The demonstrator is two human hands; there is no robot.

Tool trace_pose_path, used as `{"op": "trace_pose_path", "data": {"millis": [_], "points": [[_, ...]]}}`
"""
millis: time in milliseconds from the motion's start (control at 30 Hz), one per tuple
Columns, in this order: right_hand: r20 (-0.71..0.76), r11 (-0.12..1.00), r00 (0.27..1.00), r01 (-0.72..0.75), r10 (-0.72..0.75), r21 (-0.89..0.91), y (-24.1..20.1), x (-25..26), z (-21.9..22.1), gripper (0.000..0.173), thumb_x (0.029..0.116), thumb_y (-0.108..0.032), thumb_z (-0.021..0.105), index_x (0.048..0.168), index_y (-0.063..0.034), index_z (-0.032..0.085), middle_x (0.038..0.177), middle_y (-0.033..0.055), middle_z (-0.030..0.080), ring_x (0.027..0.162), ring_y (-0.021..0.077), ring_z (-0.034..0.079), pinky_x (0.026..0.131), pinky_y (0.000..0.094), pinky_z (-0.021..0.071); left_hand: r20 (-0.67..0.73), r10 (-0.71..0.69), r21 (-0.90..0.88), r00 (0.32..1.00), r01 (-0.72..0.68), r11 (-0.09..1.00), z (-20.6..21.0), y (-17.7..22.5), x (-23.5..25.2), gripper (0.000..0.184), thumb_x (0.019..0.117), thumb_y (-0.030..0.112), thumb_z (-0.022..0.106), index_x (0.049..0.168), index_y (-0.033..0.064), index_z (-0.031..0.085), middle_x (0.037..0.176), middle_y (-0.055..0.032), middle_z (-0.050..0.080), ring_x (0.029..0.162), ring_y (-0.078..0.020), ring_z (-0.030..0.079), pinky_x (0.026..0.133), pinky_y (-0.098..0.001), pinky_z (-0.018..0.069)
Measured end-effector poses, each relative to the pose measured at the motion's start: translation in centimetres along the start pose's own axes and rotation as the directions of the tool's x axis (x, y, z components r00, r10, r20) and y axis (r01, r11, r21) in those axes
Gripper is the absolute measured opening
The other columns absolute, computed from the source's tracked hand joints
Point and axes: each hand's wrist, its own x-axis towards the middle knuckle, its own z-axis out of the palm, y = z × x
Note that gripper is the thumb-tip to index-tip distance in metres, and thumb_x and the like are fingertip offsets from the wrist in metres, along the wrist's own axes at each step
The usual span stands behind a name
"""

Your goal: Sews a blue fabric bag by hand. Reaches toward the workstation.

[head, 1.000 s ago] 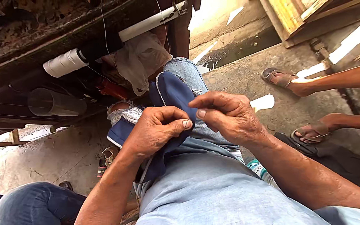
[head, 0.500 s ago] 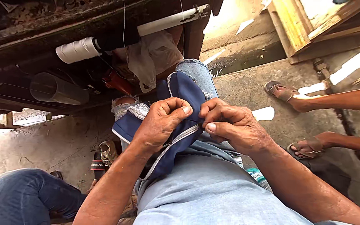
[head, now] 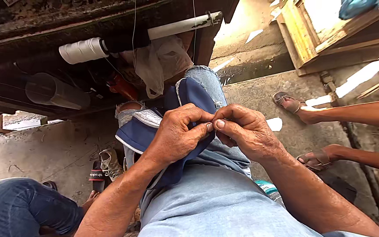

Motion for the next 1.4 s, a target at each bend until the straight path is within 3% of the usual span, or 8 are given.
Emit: {"op": "trace_pose_path", "data": {"millis": [300,433,533,667,800,1000,1200,1400], "points": [[-0.073,0.999,0.997,-0.009,0.005,-0.05,-0.1,0.2,0.2,0.009,0.1032,-0.008,0.054,0.103,-0.0031,0.062,0.078,0.0042,0.065,0.053,0.0079,0.056,0.047,0.0199,0.0493,0.091,-0.063,-0.161,0.994,0.077,0.984,-0.7,-0.3,0.4,0.016,0.1014,0.007,0.058,0.1,0.0036,0.073,0.085,-0.0013,0.067,0.064,-0.006,0.056,0.054,-0.0188,0.0467],[-0.122,0.994,0.992,-0.023,0.01,-0.105,0.0,0.4,0.8,0.009,0.1024,-0.007,0.054,0.102,-0.003,0.062,0.071,0.0023,0.06,0.052,0.008,0.055,0.046,0.0202,0.049,0.116,-0.104,-0.161,0.988,0.122,0.979,-0.3,-0.6,0.6,0.005,0.0947,0.009,0.071,0.098,0.0048,0.071,0.082,-0.0022,0.069,0.066,-0.0084,0.062,0.057,-0.0215,0.0535],[-0.118,0.995,0.993,-0.018,0.006,-0.102,0.0,0.4,0.7,0.009,0.1022,-0.006,0.055,0.103,-0.0026,0.063,0.073,0.0029,0.061,0.052,0.0082,0.055,0.046,0.0202,0.0496,0.104,-0.121,-0.229,0.987,0.142,0.963,-0.3,-0.6,0.7,0.004,0.0961,0.004,0.069,0.097,0.0017,0.071,0.082,-0.0055,0.069,0.066,-0.0102,0.063,0.058,-0.0223,0.0543],[-0.089,1.0,0.996,-0.019,0.02,0.01,0.4,0.4,0.3,0.009,0.1019,-0.005,0.054,0.102,-0.0016,0.063,0.076,0.0053,0.064,0.051,0.0079,0.054,0.045,0.0195,0.0468,0.035,-0.181,-0.385,0.983,0.181,0.905,-0.5,-1.1,0.6,0.01,0.0998,0.005,0.061,0.095,0.0026,0.07,0.075,-0.004,0.062,0.056,-0.0067,0.049,0.049,-0.0185,0.0393],[-0.103,1.0,0.994,-0.021,0.02,-0.002,0.3,0.5,0.5,0.008,0.1015,-0.005,0.055,0.101,-0.0025,0.063,0.072,0.0034,0.062,0.051,0.0072,0.054,0.045,0.0192,0.0465,0.107,-0.138,-0.189,0.985,0.156,0.97,-0.5,-0.6,0.5,0.016,0.0946,0.015,0.072,0.108,0.0068,0.069,0.088,-0.0021,0.065,0.064,-0.009,0.057,0.052,-0.0201,0.0484],[-0.075,1.0,0.997,-0.015,0.017,0.016,0.5,0.4,0.2,0.008,0.1019,-0.005,0.054,0.101,-0.0019,0.062,0.074,0.0046,0.063,0.051,0.0076,0.054,0.045,0.0192,0.0472,0.053,-0.107,-0.244,0.993,0.117,0.963,-0.4,-1.0,0.6,0.006,0.0969,0.003,0.066,0.093,0.0015,0.07,0.079,-0.0057,0.066,0.063,-0.01,0.06,0.054,-0.0214,0.0506],[0.012,0.955,1.0,-0.003,-0.001,0.298,1.2,0.0,-0.4,0.012,0.1008,-0.01,0.052,0.097,-0.0069,0.063,0.098,0.0085,0.064,0.059,0.0083,0.055,0.048,0.021,0.0475,0.069,-0.311,-0.617,0.948,0.285,0.733,-0.1,-1.6,0.2,0.013,0.101,0.007,0.057,0.094,0.0081,0.068,0.077,-0.0011,0.058,0.058,-0.0045,0.046,0.051,-0.0163,0.0384],[0.206,0.874,0.977,-0.14,0.047,0.466,1.1,-0.6,-1.0,0.016,0.1017,-0.02,0.054,0.095,-0.0106,0.065,0.092,0.0071,0.064,0.063,0.0089,0.058,0.052,0.0214,0.0498,0.091,-0.363,-0.776,0.927,0.295,0.558,-0.4,-1.3,-0.2,0.019,0.1059,0.014,0.048,0.098,0.0107,0.065,0.074,0.0015,0.054,0.056,-0.0031,0.045,0.051,-0.0155,0.0397]]}}
